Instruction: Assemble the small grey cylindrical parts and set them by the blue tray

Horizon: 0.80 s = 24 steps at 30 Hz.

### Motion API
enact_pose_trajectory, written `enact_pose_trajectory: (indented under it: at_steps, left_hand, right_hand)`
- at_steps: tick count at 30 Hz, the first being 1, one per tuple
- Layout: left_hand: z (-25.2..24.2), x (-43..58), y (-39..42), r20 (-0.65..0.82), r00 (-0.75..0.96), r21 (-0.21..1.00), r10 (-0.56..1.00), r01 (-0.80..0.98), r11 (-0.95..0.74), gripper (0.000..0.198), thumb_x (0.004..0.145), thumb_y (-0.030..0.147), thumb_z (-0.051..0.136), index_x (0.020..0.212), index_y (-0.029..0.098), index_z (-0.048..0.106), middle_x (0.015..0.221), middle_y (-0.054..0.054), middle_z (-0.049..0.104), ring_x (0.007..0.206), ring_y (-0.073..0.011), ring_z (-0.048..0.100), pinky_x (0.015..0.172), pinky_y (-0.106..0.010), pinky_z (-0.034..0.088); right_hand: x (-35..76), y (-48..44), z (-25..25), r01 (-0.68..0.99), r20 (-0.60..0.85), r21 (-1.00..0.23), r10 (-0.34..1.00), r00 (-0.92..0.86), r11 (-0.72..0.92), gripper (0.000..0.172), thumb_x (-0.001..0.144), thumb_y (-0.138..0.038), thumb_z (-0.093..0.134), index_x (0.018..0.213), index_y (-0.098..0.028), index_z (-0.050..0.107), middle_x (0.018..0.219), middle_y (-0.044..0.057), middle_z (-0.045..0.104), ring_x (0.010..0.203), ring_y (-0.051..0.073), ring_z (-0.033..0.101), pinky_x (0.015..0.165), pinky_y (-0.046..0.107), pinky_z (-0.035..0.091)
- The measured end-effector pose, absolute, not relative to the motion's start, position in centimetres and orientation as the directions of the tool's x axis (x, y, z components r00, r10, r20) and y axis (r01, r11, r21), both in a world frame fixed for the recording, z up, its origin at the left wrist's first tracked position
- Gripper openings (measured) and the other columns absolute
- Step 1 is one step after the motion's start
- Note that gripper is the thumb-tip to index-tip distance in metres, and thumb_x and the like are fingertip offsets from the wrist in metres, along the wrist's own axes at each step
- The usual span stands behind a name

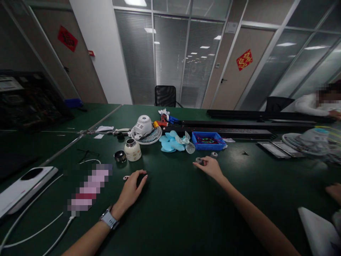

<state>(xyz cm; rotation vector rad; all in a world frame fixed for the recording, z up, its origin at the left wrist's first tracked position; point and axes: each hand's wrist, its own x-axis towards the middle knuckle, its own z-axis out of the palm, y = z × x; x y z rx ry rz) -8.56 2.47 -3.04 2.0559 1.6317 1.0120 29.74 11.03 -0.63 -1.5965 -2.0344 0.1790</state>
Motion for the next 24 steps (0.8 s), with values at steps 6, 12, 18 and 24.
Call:
enact_pose_trajectory:
  at_steps: [6, 12, 18, 24]
  left_hand:
    - [-1.6, -4.6, 0.9, 0.401, 0.271, 0.682, 0.875, 0.549, -0.483, 0.027, 0.092, 0.037, 0.056, 0.115, 0.023, 0.058, 0.125, -0.008, 0.064, 0.116, -0.0237, 0.06, 0.1, -0.044, 0.05]
    - [-0.3, -1.7, 0.4, 0.373, 0.359, 0.716, 0.856, 0.475, -0.511, 0.03, 0.091, 0.035, 0.059, 0.119, 0.025, 0.056, 0.116, -0.006, 0.07, 0.106, -0.0224, 0.067, 0.095, -0.042, 0.053]
    - [0.1, -1.1, 1.6, 0.391, 0.374, 0.673, 0.841, 0.508, -0.538, 0.035, 0.088, 0.031, 0.064, 0.12, 0.023, 0.054, 0.105, -0.005, 0.073, 0.101, -0.0235, 0.069, 0.093, -0.043, 0.053]
    - [0.1, -2.0, 1.7, 0.588, 0.258, 0.607, 0.767, 0.487, -0.629, 0.009, 0.092, 0.027, 0.058, 0.092, 0.02, 0.064, 0.094, -0.007, 0.073, 0.09, -0.0198, 0.071, 0.079, -0.033, 0.057]
  right_hand:
    - [22.0, 4.2, 0.1, 0.626, 0.212, -0.566, 0.828, -0.518, 0.537, 0.034, 0.077, -0.055, 0.067, 0.089, -0.024, 0.071, 0.073, 0.0, 0.055, 0.062, 0.013, 0.05, 0.054, 0.025, 0.035]
    - [18.4, 2.8, -0.6, 0.524, 0.213, -0.662, 0.805, -0.554, 0.536, 0.022, 0.079, -0.041, 0.068, 0.076, -0.02, 0.063, 0.069, -0.003, 0.05, 0.06, 0.011, 0.047, 0.054, 0.023, 0.034]
    - [18.2, 2.5, -2.1, 0.439, 0.199, -0.772, 0.83, -0.521, 0.46, 0.012, 0.08, -0.03, 0.065, 0.081, -0.019, 0.059, 0.075, -0.002, 0.05, 0.062, 0.01, 0.048, 0.055, 0.022, 0.037]
    - [18.0, 2.2, -1.6, 0.46, 0.177, -0.773, 0.844, -0.506, 0.438, 0.019, 0.08, -0.032, 0.066, 0.095, -0.021, 0.065, 0.078, -0.001, 0.052, 0.065, 0.012, 0.05, 0.058, 0.023, 0.038]
